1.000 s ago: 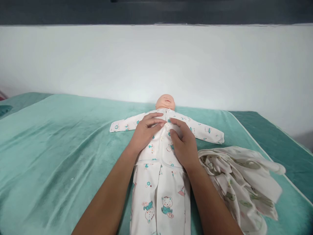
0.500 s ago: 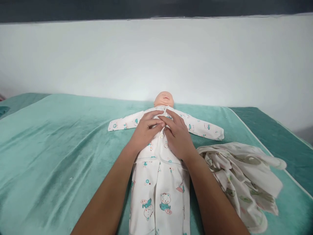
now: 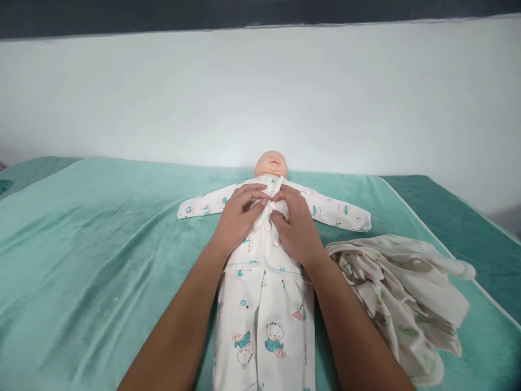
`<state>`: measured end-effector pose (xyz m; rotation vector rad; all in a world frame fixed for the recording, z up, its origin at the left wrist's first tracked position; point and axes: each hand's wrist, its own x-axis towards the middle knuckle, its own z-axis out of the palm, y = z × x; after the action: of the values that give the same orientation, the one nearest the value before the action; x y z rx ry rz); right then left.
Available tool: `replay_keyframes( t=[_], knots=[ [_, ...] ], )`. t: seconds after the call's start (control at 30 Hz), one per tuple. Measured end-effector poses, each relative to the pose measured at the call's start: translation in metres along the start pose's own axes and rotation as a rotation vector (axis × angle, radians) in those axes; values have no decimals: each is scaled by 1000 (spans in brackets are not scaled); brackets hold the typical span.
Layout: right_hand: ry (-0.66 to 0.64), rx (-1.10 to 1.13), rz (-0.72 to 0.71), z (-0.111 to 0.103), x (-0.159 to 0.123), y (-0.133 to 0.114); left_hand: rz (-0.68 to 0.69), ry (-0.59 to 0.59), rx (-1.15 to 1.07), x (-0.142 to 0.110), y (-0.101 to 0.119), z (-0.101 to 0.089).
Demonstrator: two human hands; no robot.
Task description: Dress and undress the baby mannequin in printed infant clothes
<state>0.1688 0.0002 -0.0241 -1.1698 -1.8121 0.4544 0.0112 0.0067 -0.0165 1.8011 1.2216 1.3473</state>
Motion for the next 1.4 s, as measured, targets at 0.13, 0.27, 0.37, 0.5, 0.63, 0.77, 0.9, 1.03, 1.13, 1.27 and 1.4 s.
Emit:
replay_keyframes(
  t=[0.13, 0.27, 0.37, 0.5, 0.63, 0.77, 0.9, 1.03, 1.13, 1.27, 1.4],
  knots=[
    [5, 24, 11, 0, -1, -1, 10, -3, 6, -1, 0, 0],
    [20, 35, 8, 0, -1, -1, 27, -14, 28, -1, -2, 0],
    [24, 44, 9, -1, -2, 0, 34, -28, 60, 0, -2, -1],
    [56, 99, 19, 0, -4, 0, 46, -22, 41, 0, -2, -1],
    [126, 203, 44, 0, -6, 1, -1, -24, -46, -1, 1, -2],
    [153, 270, 60, -1, -7, 1, -38, -170, 2, -1, 4, -13],
    [104, 260, 42, -4, -8, -1, -43, -392, -1, -1, 3, -30],
    [78, 226, 34, -6, -9, -3, -50, -484, 8, -1, 2, -38],
    [78, 202, 25, -5, -9, -3, -36, -473, 15, -1, 3, -37],
    [109, 146, 6, -5, -11, -5, -25, -440, 32, -1, 3, -34],
    [72, 130, -5, -6, -11, -6, -4, -439, 37, -1, 3, -33]
  ],
)
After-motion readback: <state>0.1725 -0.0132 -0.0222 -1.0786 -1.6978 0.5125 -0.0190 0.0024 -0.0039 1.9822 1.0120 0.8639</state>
